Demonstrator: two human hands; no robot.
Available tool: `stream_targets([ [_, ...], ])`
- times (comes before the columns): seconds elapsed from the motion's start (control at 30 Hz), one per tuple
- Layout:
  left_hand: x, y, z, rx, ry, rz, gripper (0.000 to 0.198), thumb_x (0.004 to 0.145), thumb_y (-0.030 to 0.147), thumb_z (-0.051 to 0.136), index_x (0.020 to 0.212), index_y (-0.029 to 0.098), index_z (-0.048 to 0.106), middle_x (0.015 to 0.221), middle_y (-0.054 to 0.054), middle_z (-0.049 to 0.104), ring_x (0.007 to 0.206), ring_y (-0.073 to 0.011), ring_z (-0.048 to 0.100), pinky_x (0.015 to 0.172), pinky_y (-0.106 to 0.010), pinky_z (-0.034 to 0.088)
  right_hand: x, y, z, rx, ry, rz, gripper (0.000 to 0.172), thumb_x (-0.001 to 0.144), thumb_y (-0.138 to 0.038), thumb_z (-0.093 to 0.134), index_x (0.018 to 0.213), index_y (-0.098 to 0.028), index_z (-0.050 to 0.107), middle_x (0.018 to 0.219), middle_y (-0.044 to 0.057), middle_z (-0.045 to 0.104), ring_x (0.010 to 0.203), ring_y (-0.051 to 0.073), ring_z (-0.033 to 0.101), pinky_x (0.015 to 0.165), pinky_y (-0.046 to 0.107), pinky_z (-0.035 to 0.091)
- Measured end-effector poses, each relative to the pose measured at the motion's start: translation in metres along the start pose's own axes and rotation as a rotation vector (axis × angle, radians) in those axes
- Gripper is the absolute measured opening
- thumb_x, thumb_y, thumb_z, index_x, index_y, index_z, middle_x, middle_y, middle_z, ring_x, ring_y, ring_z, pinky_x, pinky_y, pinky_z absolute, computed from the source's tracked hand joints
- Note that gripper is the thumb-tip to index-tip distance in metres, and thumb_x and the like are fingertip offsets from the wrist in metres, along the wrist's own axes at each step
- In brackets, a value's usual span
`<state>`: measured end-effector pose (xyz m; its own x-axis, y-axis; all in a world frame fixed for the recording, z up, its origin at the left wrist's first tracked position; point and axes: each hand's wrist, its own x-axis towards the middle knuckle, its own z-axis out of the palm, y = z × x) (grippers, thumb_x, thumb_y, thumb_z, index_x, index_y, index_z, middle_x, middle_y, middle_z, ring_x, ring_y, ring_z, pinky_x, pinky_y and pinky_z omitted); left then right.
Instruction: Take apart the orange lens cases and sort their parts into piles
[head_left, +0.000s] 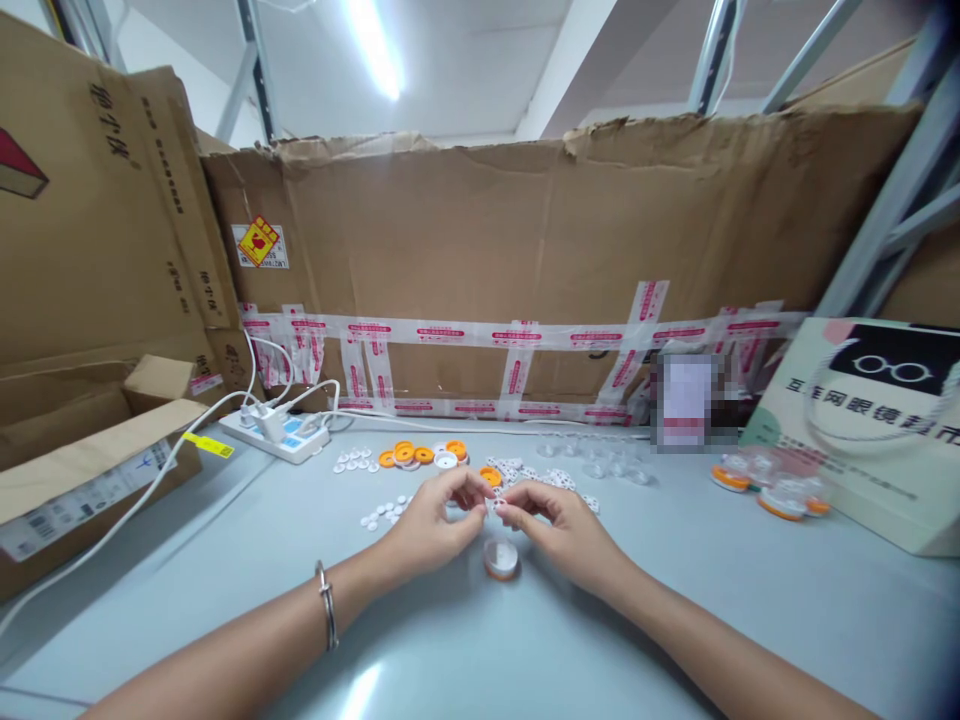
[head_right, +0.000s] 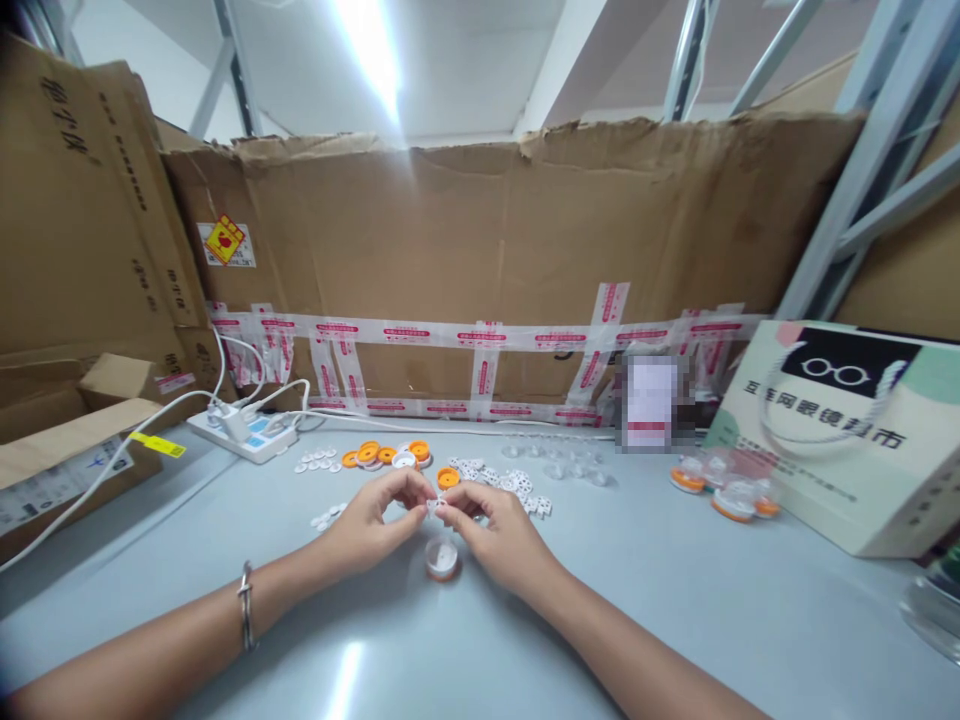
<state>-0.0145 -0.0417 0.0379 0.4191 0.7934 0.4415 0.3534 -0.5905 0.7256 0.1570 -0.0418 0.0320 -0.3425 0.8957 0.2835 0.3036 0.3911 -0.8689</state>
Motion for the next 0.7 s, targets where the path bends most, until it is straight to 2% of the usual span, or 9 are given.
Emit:
stream_targets([
  [0.07,-0.001,0.0,-0.001,0.02,0.014,-0.003,0.011,0.081,0.017,0.047,0.085,0.016,0.056,0.08,-0.003,0.061,0.075,-0.0138,0.057,0.069,-0.028,0.046,0.003,0.004,-0.004,0.03,0.026,0.026,0.017,0.075,-0.033,0.055,0.072,-0.018,0.063,0.066,0.001,0.062,0.066,0.015,0.056,0.064,0.026,0.043],
  [0.17,-0.001,-0.002,-0.002,0.07,0.066,0.005,0.012,0.083,0.022,0.048,0.09,0.018,0.057,0.089,-0.004,0.062,0.084,-0.0154,0.057,0.075,-0.03,0.045,0.011,0.01,-0.02,0.049,0.17,0.051,0.021,0.073,-0.037,0.055,0.069,-0.018,0.061,0.062,0.0,0.059,0.062,0.015,0.053,0.061,0.026,0.043],
  [0.27,0.0,-0.005,-0.002,0.087,0.073,0.019,0.012,0.084,0.022,0.047,0.09,0.018,0.057,0.089,-0.004,0.061,0.083,-0.0148,0.057,0.073,-0.03,0.046,0.018,0.017,-0.039,0.042,0.286,0.116,0.025,0.066,-0.042,0.059,0.065,-0.017,0.059,0.058,0.0,0.057,0.058,0.015,0.052,0.059,0.027,0.042],
  [0.37,-0.001,-0.006,-0.004,0.124,0.048,0.038,0.011,0.084,0.019,0.046,0.087,0.017,0.057,0.085,-0.004,0.061,0.08,-0.0146,0.057,0.071,-0.029,0.046,0.021,0.022,-0.056,0.012,0.315,0.162,0.027,0.063,-0.045,0.061,0.063,-0.018,0.059,0.056,0.0,0.056,0.056,0.014,0.051,0.058,0.028,0.042],
  [0.53,-0.006,-0.005,-0.007,0.242,-0.157,0.211,0.011,0.08,0.013,0.05,0.087,0.017,0.058,0.088,-0.004,0.06,0.083,-0.015,0.055,0.077,-0.03,0.045,0.017,0.027,-0.077,-0.134,0.161,0.235,0.023,0.061,-0.04,0.064,0.062,-0.017,0.062,0.059,0.002,0.06,0.058,0.016,0.053,0.058,0.028,0.039],
  [0.7,-0.008,-0.006,-0.006,0.306,-0.097,0.21,0.011,0.083,0.018,0.047,0.088,0.018,0.057,0.088,-0.005,0.059,0.084,-0.0159,0.054,0.078,-0.031,0.044,0.012,0.04,-0.09,-0.204,-0.031,0.354,0.018,0.06,-0.033,0.064,0.058,-0.015,0.063,0.055,0.002,0.061,0.054,0.015,0.053,0.054,0.026,0.037],
])
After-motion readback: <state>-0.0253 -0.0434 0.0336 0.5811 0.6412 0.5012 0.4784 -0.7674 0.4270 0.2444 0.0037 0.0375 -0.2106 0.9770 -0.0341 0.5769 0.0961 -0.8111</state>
